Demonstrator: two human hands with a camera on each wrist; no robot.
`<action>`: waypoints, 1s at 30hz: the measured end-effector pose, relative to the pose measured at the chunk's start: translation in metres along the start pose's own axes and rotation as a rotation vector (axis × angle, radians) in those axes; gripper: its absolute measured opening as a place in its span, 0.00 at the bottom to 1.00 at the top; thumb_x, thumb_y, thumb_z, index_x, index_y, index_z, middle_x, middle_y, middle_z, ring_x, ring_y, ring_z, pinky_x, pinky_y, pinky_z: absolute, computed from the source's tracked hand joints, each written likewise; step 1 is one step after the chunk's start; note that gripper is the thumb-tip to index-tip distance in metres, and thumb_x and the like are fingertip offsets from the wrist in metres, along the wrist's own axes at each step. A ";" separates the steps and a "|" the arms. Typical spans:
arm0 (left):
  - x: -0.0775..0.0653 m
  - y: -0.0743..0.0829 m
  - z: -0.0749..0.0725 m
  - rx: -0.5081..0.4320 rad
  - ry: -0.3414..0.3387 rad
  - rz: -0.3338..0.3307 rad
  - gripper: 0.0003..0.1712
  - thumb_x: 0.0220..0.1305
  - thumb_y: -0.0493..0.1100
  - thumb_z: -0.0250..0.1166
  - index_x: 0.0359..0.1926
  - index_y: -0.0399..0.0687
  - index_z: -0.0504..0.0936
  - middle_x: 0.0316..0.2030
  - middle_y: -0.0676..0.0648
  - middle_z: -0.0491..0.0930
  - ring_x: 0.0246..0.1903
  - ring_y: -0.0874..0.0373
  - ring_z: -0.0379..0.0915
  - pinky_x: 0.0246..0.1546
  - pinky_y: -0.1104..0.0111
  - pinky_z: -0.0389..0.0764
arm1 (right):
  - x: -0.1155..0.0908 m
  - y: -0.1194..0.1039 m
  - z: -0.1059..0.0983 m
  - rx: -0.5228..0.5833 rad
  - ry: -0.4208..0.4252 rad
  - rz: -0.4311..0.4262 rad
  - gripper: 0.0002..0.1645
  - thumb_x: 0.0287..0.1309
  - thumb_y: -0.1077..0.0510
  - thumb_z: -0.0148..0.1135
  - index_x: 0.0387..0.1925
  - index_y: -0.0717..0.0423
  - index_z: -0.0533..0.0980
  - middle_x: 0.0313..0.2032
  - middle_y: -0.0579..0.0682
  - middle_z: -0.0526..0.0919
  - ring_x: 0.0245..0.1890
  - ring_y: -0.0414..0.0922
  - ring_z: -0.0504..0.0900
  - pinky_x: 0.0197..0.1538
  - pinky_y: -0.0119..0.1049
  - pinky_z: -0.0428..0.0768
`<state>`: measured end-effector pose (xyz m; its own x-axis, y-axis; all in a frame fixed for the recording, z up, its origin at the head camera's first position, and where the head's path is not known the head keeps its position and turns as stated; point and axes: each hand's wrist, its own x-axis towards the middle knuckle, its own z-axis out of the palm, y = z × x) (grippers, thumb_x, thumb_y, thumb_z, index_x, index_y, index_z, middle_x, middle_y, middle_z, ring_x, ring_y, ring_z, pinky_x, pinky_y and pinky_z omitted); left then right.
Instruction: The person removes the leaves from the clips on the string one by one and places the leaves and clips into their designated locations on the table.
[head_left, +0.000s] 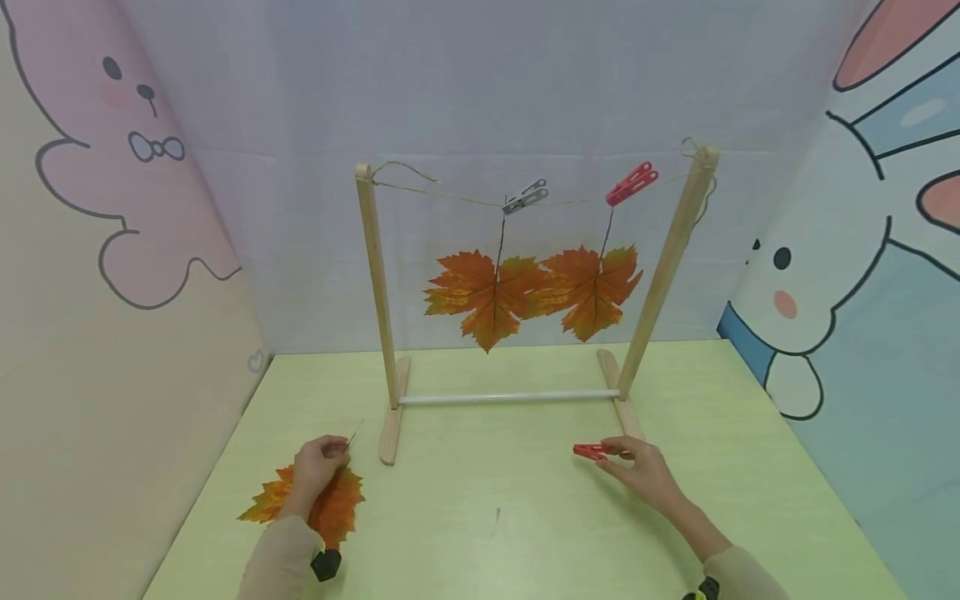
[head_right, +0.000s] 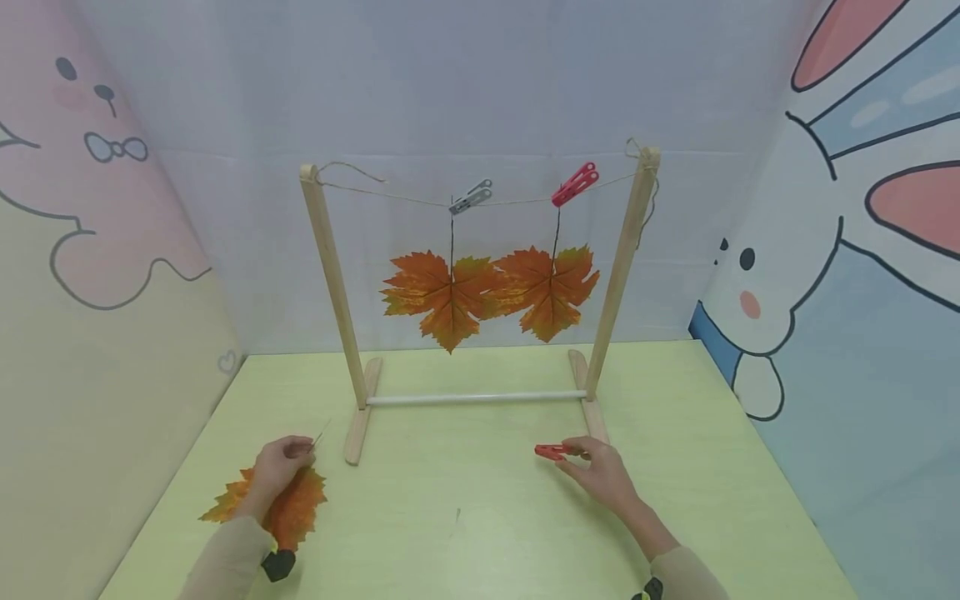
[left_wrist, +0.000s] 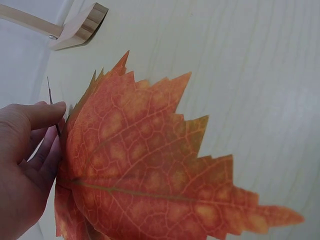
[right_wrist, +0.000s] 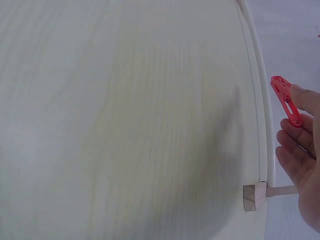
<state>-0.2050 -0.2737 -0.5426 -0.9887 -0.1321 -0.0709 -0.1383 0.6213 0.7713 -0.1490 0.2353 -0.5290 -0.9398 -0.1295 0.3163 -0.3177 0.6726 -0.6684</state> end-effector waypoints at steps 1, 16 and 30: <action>0.000 0.000 0.001 0.003 0.004 0.007 0.14 0.53 0.29 0.62 0.42 0.29 0.78 0.36 0.36 0.80 0.36 0.47 0.77 0.39 0.59 0.78 | 0.000 0.000 0.001 0.004 0.001 0.003 0.16 0.42 0.62 0.70 0.36 0.62 0.79 0.32 0.51 0.83 0.31 0.44 0.80 0.36 0.41 0.80; 0.006 -0.004 0.009 0.021 0.007 0.014 0.14 0.53 0.29 0.63 0.43 0.29 0.78 0.36 0.36 0.81 0.35 0.47 0.78 0.39 0.58 0.79 | -0.008 0.004 0.005 0.032 0.017 0.013 0.16 0.41 0.62 0.70 0.36 0.63 0.79 0.32 0.51 0.83 0.31 0.47 0.81 0.35 0.40 0.80; 0.005 0.001 0.007 0.027 0.021 -0.013 0.13 0.55 0.30 0.61 0.43 0.31 0.78 0.36 0.37 0.80 0.35 0.48 0.77 0.38 0.60 0.79 | -0.005 0.007 0.007 0.020 0.001 0.039 0.16 0.42 0.61 0.70 0.36 0.63 0.80 0.33 0.51 0.83 0.32 0.47 0.81 0.36 0.41 0.80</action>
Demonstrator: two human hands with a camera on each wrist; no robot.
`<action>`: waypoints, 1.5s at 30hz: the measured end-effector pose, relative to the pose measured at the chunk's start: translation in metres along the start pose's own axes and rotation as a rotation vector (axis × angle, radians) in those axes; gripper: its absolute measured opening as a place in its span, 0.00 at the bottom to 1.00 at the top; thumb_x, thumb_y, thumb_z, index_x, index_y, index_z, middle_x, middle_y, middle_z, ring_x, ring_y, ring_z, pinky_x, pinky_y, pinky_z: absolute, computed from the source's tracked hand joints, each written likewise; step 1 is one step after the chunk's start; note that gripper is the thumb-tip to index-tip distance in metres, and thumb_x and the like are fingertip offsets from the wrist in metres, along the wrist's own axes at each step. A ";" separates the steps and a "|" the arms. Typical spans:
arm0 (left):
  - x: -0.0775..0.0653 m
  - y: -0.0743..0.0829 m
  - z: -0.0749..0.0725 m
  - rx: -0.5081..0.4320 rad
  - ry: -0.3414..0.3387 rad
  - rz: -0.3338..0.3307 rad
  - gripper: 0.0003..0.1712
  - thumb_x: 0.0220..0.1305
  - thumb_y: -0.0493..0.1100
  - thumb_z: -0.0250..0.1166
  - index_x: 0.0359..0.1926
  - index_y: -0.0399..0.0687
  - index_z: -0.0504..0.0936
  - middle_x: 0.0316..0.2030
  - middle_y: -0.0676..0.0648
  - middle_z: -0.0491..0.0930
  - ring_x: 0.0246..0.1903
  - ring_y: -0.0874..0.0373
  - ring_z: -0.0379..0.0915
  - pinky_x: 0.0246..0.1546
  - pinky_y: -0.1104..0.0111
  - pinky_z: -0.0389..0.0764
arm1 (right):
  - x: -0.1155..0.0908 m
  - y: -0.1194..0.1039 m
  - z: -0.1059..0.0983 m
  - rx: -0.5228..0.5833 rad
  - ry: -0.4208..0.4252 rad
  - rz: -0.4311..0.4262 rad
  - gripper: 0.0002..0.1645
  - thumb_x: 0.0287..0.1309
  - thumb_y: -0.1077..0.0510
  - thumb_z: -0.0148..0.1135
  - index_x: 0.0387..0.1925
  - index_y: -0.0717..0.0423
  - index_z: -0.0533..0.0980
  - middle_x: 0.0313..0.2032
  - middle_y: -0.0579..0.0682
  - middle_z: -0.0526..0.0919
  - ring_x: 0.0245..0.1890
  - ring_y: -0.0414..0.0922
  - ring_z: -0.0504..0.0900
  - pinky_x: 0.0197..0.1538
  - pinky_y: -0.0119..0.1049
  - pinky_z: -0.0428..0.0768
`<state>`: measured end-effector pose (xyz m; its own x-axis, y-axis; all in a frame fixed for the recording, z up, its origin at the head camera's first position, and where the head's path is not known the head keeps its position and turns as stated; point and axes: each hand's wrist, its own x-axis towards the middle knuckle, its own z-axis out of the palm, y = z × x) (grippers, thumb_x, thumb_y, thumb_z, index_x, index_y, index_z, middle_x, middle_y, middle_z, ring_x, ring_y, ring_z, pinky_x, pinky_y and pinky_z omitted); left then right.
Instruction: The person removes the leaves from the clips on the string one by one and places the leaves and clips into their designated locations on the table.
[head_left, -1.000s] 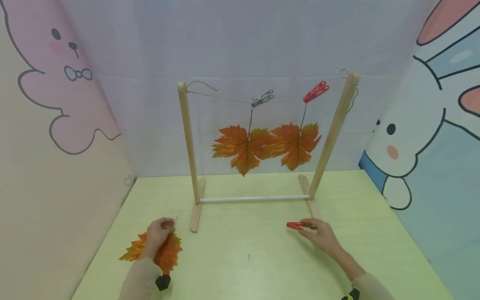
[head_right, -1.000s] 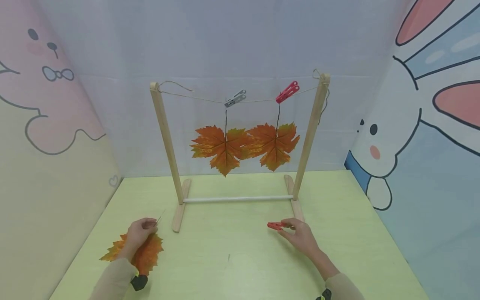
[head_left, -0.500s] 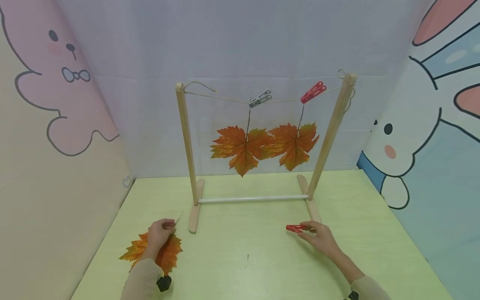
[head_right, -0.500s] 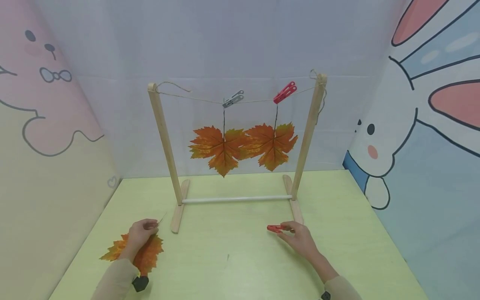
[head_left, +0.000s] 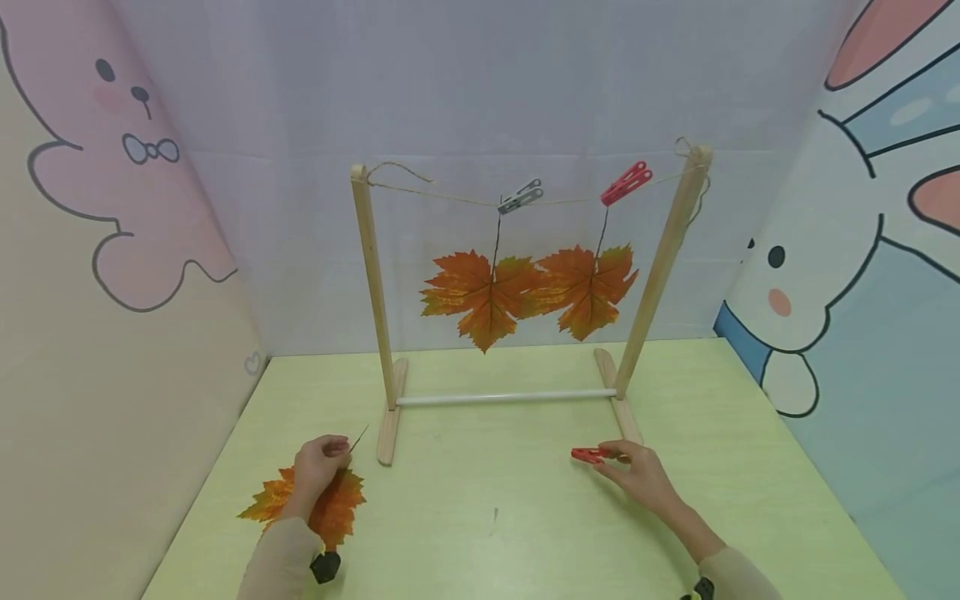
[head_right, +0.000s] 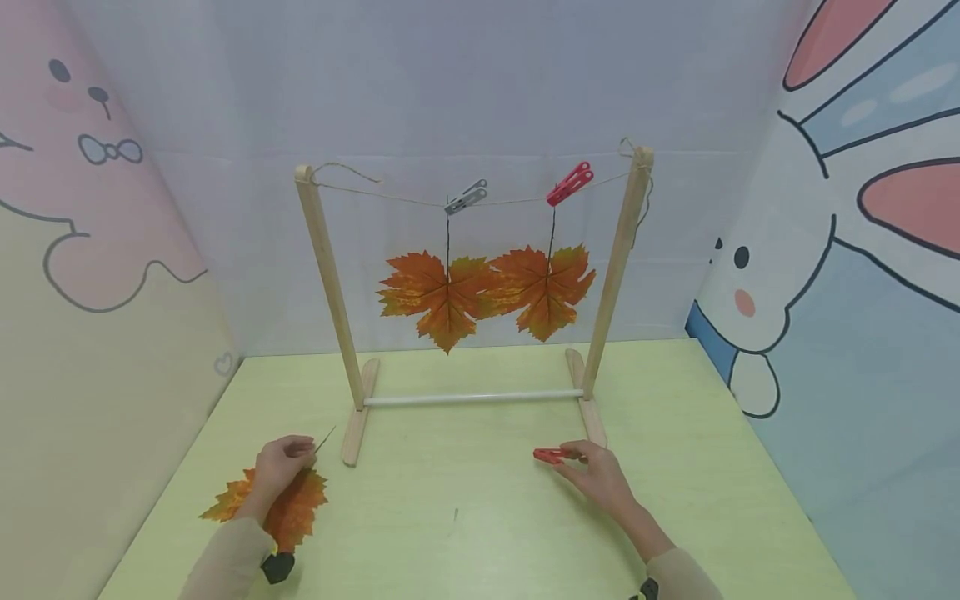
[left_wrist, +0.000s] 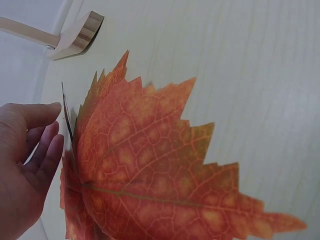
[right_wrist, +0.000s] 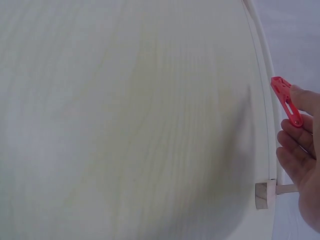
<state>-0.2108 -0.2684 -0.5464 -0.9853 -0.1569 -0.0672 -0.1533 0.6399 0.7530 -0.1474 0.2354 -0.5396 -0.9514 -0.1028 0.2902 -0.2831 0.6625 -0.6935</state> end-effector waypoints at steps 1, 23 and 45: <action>0.000 0.001 -0.001 0.003 0.002 0.002 0.13 0.55 0.30 0.61 0.44 0.31 0.78 0.36 0.37 0.80 0.36 0.48 0.76 0.37 0.61 0.79 | 0.001 0.000 0.000 -0.002 -0.002 0.006 0.16 0.42 0.62 0.71 0.36 0.62 0.80 0.33 0.51 0.83 0.32 0.47 0.81 0.37 0.42 0.80; -0.009 0.041 0.009 -0.076 -0.045 0.201 0.14 0.52 0.32 0.65 0.42 0.34 0.81 0.37 0.41 0.82 0.36 0.52 0.76 0.36 0.69 0.77 | 0.016 0.021 0.005 -0.120 0.089 -0.031 0.17 0.41 0.65 0.70 0.37 0.67 0.79 0.32 0.56 0.83 0.33 0.51 0.81 0.37 0.45 0.78; -0.022 0.055 0.030 -0.180 -0.059 0.250 0.12 0.49 0.30 0.67 0.38 0.34 0.82 0.32 0.44 0.82 0.32 0.57 0.76 0.32 0.72 0.79 | 0.024 0.024 0.017 -0.228 0.024 0.020 0.18 0.40 0.64 0.71 0.37 0.66 0.78 0.35 0.58 0.81 0.37 0.55 0.79 0.42 0.49 0.75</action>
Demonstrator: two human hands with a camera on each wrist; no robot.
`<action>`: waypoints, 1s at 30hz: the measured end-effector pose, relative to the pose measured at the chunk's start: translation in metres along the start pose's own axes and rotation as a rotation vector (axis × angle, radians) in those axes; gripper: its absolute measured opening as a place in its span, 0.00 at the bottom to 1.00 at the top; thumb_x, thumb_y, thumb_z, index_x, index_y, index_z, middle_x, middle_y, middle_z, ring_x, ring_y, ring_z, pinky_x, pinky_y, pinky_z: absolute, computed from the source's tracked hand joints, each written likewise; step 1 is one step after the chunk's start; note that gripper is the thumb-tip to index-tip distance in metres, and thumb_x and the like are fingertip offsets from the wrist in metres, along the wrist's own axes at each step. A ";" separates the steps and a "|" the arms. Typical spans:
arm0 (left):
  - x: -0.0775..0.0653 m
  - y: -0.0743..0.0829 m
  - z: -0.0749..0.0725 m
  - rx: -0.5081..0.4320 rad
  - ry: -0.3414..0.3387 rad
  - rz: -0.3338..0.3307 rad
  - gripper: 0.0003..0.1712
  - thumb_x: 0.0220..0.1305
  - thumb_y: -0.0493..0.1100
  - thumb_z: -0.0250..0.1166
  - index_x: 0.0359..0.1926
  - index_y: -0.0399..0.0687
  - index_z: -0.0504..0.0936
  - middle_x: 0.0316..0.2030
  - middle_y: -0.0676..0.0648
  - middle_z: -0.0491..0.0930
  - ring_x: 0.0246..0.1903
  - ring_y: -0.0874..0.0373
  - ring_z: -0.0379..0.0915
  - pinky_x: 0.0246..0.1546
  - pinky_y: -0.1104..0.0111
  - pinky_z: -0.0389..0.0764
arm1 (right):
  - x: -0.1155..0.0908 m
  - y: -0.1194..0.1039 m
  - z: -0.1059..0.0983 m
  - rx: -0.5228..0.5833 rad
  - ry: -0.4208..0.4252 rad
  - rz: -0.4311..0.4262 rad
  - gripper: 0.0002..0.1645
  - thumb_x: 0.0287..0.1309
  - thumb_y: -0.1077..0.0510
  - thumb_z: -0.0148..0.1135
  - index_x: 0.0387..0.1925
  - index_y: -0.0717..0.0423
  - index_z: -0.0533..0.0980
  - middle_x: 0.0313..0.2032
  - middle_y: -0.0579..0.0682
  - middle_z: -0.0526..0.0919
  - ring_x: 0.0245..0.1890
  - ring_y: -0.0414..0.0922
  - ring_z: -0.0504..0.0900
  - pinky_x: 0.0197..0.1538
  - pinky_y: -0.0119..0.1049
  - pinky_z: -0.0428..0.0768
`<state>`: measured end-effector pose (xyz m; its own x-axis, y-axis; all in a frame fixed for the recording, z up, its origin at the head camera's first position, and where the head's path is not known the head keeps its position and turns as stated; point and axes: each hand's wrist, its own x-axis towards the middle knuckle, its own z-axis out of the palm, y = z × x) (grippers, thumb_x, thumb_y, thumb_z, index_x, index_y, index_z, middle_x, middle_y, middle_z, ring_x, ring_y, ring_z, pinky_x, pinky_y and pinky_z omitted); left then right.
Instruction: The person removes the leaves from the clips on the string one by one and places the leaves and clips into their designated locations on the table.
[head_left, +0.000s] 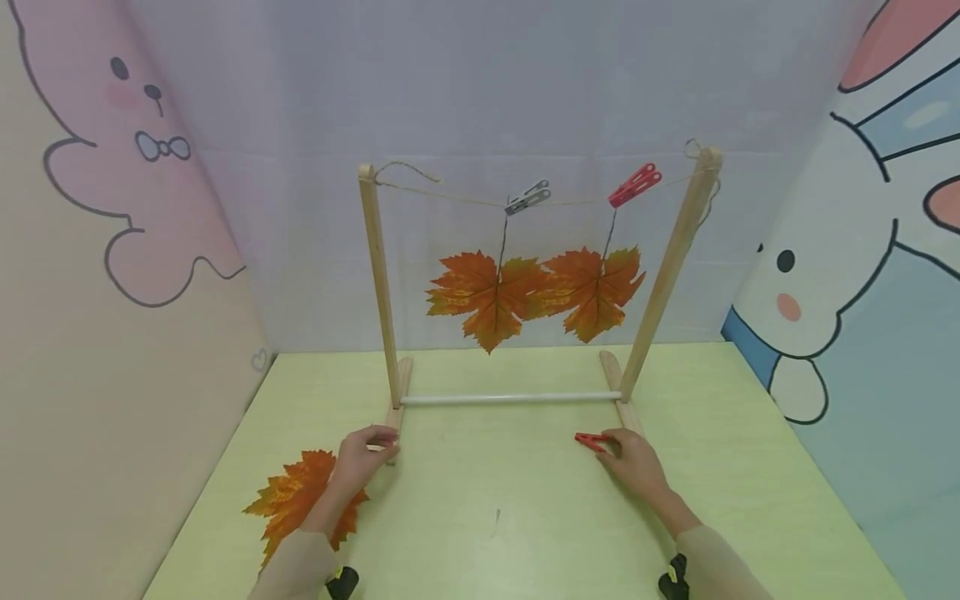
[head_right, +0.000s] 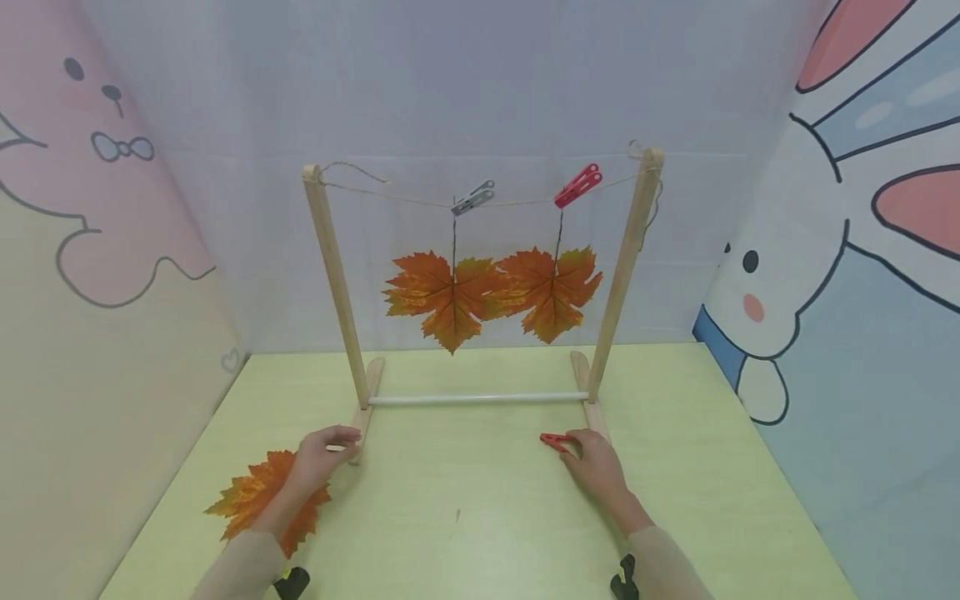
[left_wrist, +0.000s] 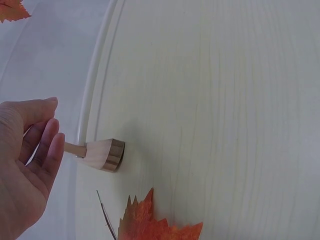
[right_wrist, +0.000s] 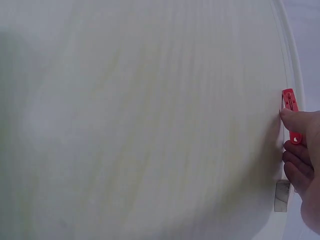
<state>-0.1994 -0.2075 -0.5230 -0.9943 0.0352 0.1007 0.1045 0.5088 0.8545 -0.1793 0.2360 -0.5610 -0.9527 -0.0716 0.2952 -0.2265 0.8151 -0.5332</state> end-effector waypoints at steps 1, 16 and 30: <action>0.000 0.001 0.001 -0.002 0.003 0.005 0.12 0.48 0.30 0.67 0.38 0.34 0.82 0.32 0.44 0.82 0.32 0.57 0.76 0.31 0.73 0.79 | 0.000 0.000 0.000 -0.006 -0.004 0.000 0.19 0.40 0.64 0.71 0.37 0.66 0.78 0.35 0.58 0.81 0.37 0.55 0.79 0.41 0.49 0.75; -0.002 0.004 0.004 -0.006 -0.019 0.027 0.13 0.46 0.29 0.68 0.38 0.32 0.82 0.31 0.44 0.82 0.31 0.58 0.77 0.30 0.73 0.79 | 0.003 -0.001 -0.003 0.009 -0.033 0.018 0.19 0.39 0.65 0.71 0.37 0.69 0.78 0.34 0.58 0.81 0.38 0.55 0.78 0.42 0.49 0.75; 0.010 0.009 0.012 -0.021 0.003 0.090 0.13 0.46 0.29 0.68 0.37 0.32 0.81 0.30 0.43 0.82 0.29 0.59 0.77 0.31 0.70 0.79 | 0.007 -0.001 -0.015 0.047 -0.079 -0.016 0.24 0.41 0.64 0.69 0.43 0.72 0.75 0.40 0.63 0.79 0.42 0.58 0.77 0.47 0.52 0.73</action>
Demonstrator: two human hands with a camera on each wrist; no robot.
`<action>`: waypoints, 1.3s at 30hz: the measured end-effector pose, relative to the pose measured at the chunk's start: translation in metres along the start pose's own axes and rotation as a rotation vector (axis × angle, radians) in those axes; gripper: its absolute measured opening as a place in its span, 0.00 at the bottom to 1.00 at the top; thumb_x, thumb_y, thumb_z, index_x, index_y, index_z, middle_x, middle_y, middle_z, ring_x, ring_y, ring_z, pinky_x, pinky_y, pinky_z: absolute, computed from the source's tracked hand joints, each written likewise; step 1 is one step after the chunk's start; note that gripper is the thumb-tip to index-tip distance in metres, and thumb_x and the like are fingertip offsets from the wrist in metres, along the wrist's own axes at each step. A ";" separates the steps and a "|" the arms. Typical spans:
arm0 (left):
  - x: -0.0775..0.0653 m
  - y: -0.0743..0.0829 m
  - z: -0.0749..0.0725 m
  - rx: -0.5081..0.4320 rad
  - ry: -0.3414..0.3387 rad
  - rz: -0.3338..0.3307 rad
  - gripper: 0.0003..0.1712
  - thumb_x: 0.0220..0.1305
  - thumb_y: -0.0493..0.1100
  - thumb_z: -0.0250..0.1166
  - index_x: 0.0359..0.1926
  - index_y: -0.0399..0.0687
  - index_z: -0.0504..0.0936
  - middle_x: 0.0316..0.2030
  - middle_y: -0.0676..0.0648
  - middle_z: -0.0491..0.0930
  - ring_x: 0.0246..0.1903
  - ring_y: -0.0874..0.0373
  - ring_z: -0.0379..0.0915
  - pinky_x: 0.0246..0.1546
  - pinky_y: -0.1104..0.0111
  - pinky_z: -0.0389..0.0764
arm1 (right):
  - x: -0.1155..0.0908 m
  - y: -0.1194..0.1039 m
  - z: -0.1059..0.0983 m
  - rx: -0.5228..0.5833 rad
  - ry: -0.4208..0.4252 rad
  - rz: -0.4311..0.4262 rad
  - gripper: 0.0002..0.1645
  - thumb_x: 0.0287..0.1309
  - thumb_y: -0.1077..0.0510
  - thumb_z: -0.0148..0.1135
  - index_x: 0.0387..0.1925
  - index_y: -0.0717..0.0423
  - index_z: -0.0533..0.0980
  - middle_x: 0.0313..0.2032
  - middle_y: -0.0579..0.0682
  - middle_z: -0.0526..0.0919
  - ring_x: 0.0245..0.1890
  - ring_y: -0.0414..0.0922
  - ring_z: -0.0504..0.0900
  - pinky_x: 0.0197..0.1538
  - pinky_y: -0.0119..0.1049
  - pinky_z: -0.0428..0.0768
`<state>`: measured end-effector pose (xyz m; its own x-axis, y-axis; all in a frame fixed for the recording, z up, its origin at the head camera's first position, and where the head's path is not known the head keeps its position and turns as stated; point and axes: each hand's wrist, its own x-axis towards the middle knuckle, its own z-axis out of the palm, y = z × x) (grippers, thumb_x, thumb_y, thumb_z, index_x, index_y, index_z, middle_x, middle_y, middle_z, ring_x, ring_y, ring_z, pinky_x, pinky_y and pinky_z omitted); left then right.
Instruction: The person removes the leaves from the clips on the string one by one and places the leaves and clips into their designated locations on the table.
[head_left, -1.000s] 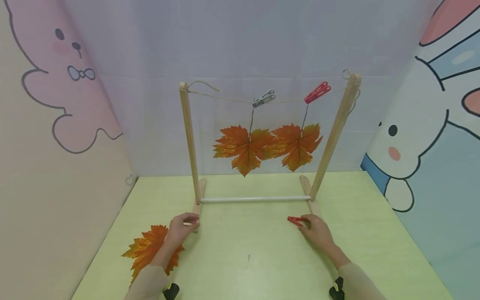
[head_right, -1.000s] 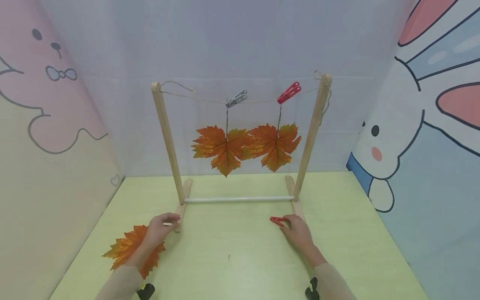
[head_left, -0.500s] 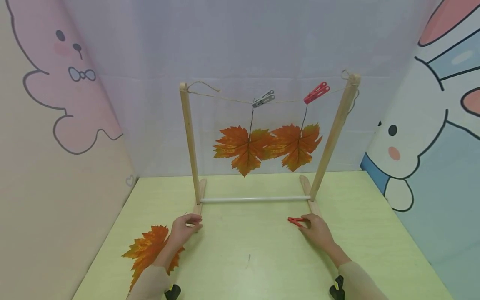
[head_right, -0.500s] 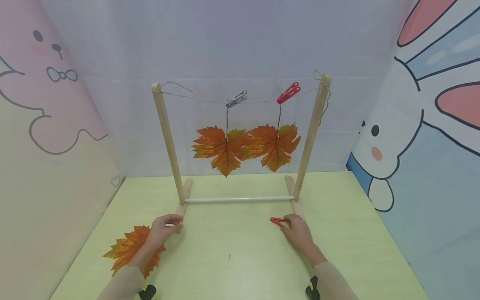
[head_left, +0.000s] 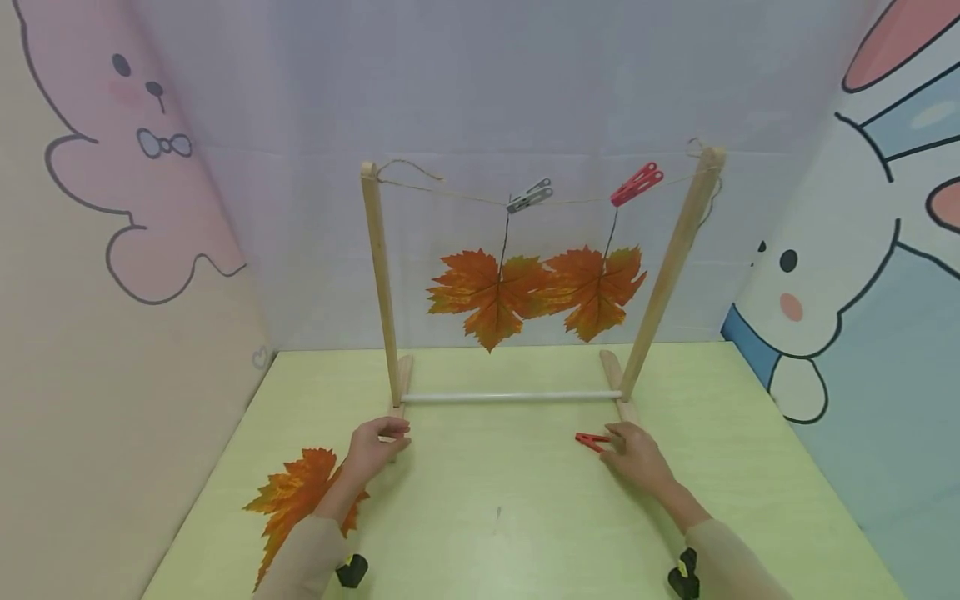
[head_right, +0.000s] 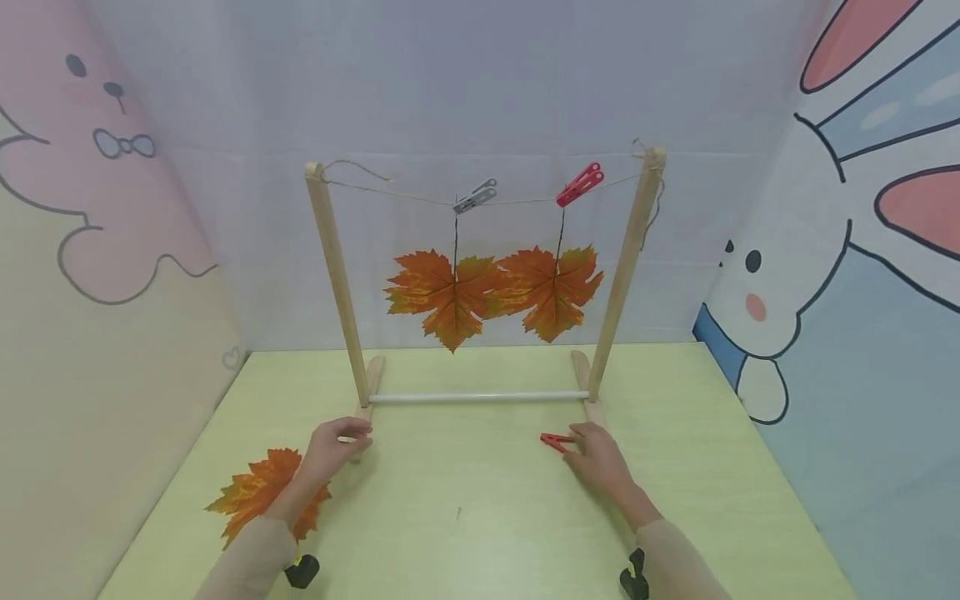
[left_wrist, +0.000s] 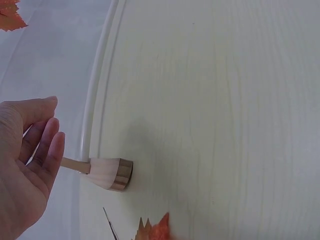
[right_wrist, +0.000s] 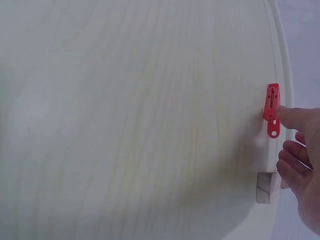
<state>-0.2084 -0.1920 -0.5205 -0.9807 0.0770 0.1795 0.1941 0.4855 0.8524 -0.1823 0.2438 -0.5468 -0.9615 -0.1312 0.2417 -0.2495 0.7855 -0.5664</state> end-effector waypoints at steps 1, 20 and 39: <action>0.002 0.001 0.001 -0.006 0.000 0.003 0.13 0.46 0.29 0.68 0.37 0.32 0.81 0.30 0.42 0.83 0.29 0.59 0.77 0.31 0.70 0.79 | 0.001 -0.001 -0.002 0.007 -0.001 0.003 0.24 0.42 0.64 0.69 0.43 0.72 0.75 0.40 0.63 0.79 0.43 0.59 0.77 0.46 0.52 0.73; 0.043 0.069 -0.009 0.022 -0.058 0.162 0.13 0.48 0.32 0.68 0.38 0.35 0.82 0.33 0.40 0.82 0.33 0.51 0.79 0.31 0.71 0.79 | 0.034 -0.037 -0.052 -0.082 0.001 -0.198 0.25 0.41 0.62 0.71 0.43 0.69 0.76 0.41 0.62 0.80 0.44 0.58 0.77 0.45 0.52 0.75; 0.075 0.143 -0.022 0.011 -0.037 0.233 0.13 0.51 0.34 0.67 0.40 0.39 0.81 0.36 0.41 0.82 0.36 0.51 0.78 0.35 0.63 0.79 | 0.069 -0.094 -0.110 -0.201 -0.032 -0.422 0.28 0.43 0.60 0.70 0.47 0.66 0.75 0.44 0.61 0.79 0.46 0.57 0.76 0.47 0.51 0.75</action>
<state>-0.2535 -0.1364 -0.3748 -0.9097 0.2202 0.3522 0.4152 0.4601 0.7848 -0.2121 0.2277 -0.3905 -0.7843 -0.4805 0.3924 -0.5955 0.7603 -0.2593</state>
